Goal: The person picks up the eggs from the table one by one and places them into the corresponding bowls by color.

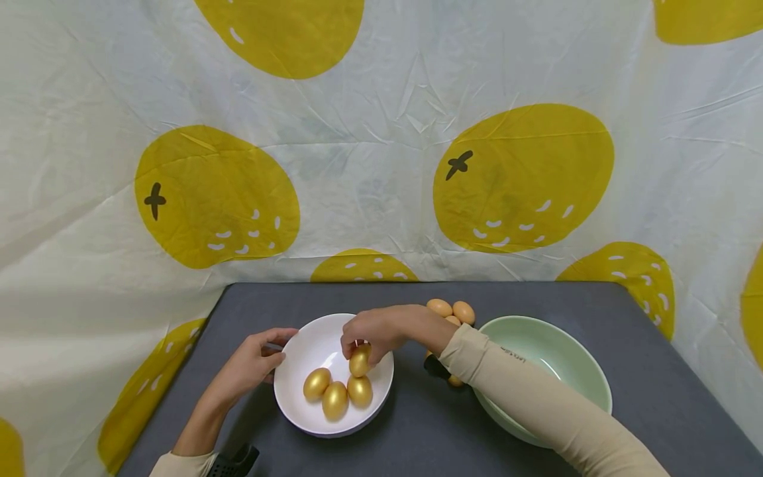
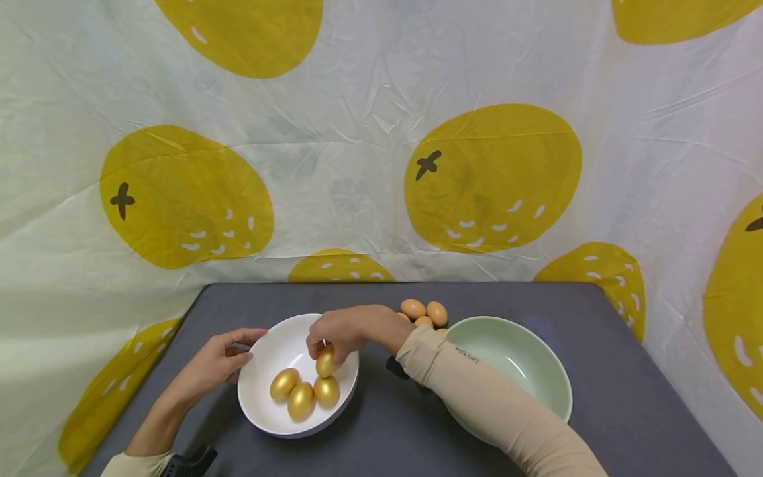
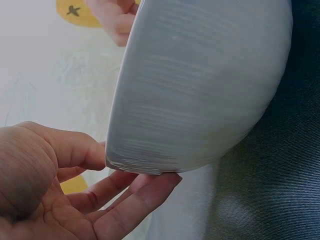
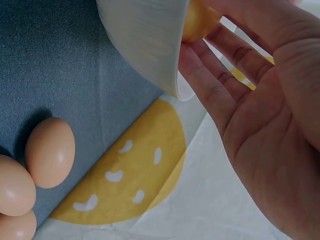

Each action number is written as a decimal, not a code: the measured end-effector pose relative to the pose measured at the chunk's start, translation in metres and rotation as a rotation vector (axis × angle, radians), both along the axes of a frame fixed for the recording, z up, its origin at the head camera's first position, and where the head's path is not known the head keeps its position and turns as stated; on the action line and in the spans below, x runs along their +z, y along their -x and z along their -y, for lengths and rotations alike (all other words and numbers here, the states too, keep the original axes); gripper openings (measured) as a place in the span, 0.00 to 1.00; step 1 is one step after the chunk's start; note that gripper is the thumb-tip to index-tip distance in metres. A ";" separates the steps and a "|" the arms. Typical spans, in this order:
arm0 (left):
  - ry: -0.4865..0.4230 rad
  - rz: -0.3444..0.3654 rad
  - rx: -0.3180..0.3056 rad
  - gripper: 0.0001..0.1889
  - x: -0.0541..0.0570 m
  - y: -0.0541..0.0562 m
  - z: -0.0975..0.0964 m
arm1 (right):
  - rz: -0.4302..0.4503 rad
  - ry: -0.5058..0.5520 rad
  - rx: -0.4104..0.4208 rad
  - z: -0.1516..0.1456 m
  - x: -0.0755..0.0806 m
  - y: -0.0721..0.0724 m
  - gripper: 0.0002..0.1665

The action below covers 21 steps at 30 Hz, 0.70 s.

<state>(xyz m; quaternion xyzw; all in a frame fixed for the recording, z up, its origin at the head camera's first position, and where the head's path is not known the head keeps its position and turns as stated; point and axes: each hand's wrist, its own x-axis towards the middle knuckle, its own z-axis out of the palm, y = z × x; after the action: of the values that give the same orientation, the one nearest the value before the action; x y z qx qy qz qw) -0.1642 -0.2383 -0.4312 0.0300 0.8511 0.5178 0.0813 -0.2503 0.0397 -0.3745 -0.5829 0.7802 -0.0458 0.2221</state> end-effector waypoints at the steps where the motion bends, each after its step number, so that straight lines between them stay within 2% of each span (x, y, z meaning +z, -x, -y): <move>1: 0.001 0.000 0.000 0.24 0.000 0.000 0.000 | -0.003 -0.004 -0.002 0.000 0.000 0.000 0.16; 11: -0.008 0.000 -0.013 0.24 0.002 0.002 0.002 | -0.032 -0.035 -0.011 0.004 0.003 -0.001 0.16; 21: -0.006 0.010 -0.012 0.24 0.005 0.003 0.001 | -0.121 -0.117 0.011 0.009 -0.002 -0.001 0.16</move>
<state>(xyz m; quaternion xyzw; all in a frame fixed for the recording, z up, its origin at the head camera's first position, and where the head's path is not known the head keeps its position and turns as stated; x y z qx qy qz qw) -0.1672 -0.2397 -0.4259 0.0330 0.8488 0.5202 0.0886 -0.2496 0.0305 -0.3769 -0.5751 0.7902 0.0366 0.2087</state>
